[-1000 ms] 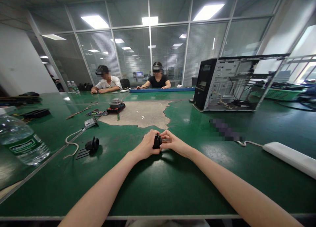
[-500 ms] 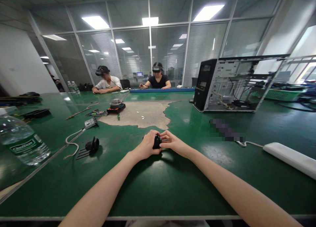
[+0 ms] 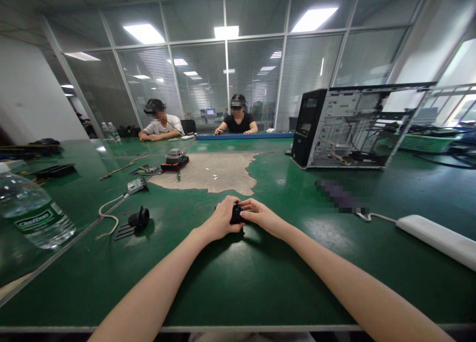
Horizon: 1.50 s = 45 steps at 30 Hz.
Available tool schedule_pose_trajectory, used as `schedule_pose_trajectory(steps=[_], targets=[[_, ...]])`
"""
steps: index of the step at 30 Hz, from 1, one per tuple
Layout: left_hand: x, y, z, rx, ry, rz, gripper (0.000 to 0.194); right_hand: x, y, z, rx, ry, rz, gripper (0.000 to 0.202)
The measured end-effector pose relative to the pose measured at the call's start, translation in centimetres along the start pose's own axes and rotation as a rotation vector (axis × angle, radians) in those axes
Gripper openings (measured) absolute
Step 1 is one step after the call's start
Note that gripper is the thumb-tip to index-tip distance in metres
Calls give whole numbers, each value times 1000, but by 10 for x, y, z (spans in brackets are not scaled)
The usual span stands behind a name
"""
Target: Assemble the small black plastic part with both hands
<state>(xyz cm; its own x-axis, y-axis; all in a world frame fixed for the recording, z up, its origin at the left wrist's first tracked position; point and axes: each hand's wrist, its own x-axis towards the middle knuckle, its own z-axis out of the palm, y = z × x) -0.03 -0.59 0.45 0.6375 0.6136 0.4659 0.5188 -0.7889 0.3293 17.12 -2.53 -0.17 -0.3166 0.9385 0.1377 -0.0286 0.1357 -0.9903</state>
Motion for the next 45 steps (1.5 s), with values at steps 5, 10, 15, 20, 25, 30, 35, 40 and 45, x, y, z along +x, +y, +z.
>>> schedule_pose_trajectory(steps=[5,10,15,20,25,30,35,40,45], targets=[[0,0,0,5,-6,-1,54,-4,-4,0,27,-76,-30,35],[0,0,0,7,1,1,54,-4,-4,2,21,7,-47,24],[0,0,-1,2,-1,-4,54,0,-1,1,1,25,9,30],[0,1,-1,-3,-5,-1,52,-2,-2,-2,-3,-56,-29,34],[1,1,0,1,-2,0,53,-4,-3,0,-2,-21,-60,26],[1,0,0,-4,-2,1,54,1,2,1,-6,13,-40,27],[0,0,0,-6,-6,5,53,2,4,-3,-23,-7,1,28],[0,-1,1,-5,-14,-13,56,-3,-2,-4,30,-99,-42,41],[1,0,1,-21,-5,-15,54,-3,-1,0,42,-4,-38,28]])
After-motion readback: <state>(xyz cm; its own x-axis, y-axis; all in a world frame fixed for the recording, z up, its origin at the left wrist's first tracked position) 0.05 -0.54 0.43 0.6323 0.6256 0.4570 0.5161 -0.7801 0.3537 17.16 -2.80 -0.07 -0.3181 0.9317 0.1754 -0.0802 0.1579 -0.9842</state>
